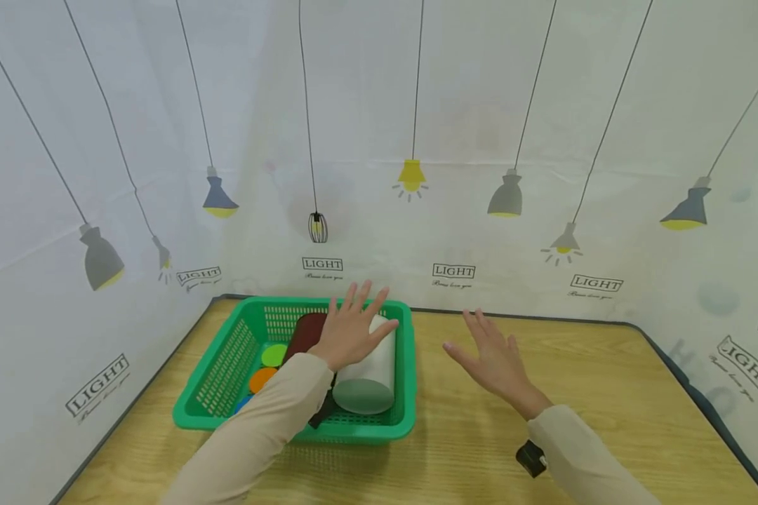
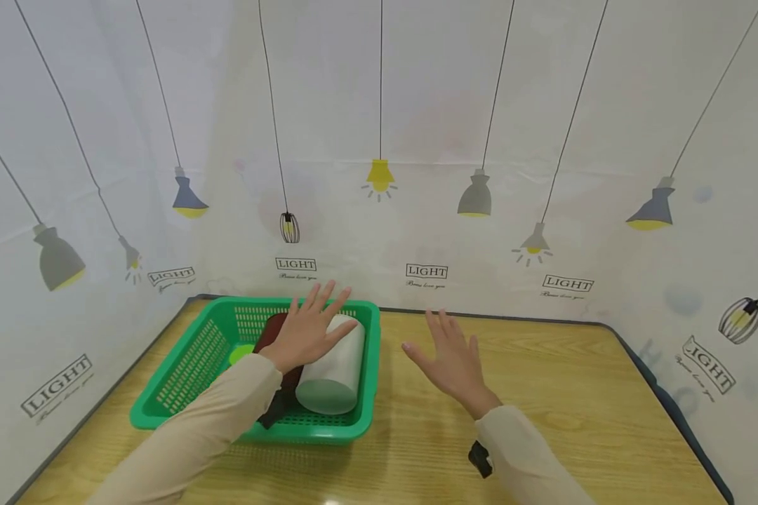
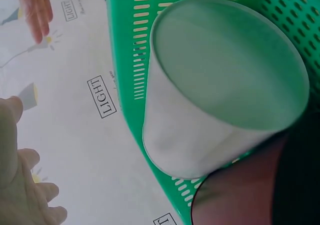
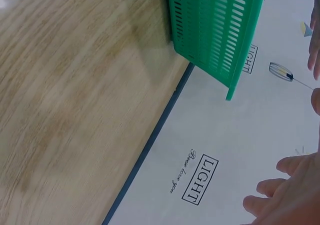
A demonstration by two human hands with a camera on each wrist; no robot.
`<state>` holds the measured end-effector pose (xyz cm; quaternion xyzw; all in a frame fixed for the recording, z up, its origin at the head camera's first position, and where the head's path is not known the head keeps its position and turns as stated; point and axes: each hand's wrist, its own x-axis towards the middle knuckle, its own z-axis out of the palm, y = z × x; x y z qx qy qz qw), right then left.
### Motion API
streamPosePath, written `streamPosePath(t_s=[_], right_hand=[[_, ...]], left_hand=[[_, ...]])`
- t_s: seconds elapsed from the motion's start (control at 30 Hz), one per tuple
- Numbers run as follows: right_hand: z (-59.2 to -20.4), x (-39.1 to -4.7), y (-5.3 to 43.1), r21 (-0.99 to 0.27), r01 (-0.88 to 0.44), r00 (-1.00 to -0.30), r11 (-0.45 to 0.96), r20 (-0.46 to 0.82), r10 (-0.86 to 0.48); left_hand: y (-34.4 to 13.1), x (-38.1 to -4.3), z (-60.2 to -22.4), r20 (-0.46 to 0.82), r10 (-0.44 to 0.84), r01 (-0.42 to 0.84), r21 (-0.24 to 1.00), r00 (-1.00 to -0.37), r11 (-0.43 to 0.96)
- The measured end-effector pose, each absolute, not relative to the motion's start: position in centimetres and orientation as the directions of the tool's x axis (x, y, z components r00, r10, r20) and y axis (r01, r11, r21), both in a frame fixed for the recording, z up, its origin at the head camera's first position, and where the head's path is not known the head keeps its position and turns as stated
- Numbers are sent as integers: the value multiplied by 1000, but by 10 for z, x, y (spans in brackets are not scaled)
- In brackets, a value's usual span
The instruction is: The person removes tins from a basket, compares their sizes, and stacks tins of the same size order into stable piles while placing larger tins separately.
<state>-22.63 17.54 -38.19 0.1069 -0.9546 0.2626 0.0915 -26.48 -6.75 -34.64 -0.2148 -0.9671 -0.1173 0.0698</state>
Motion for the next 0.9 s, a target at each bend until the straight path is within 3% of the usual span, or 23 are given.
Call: streamPosePath(t_s=[0.4, 0.7, 0.9], right_hand=[[-383, -221, 167, -553, -327, -943, 766, 247, -224], [-375, -220, 156, -526, -349, -934, 776, 256, -248], [-370, -221, 147, -580, -372, -928, 725, 207, -310]], left_hand=[[-110, -252, -337, 264, 400, 461, 236, -878, 855], [-156, -231, -332, 294, 338, 427, 331, -894, 841], [-187, -226, -341, 270, 293, 380, 365, -917, 850]])
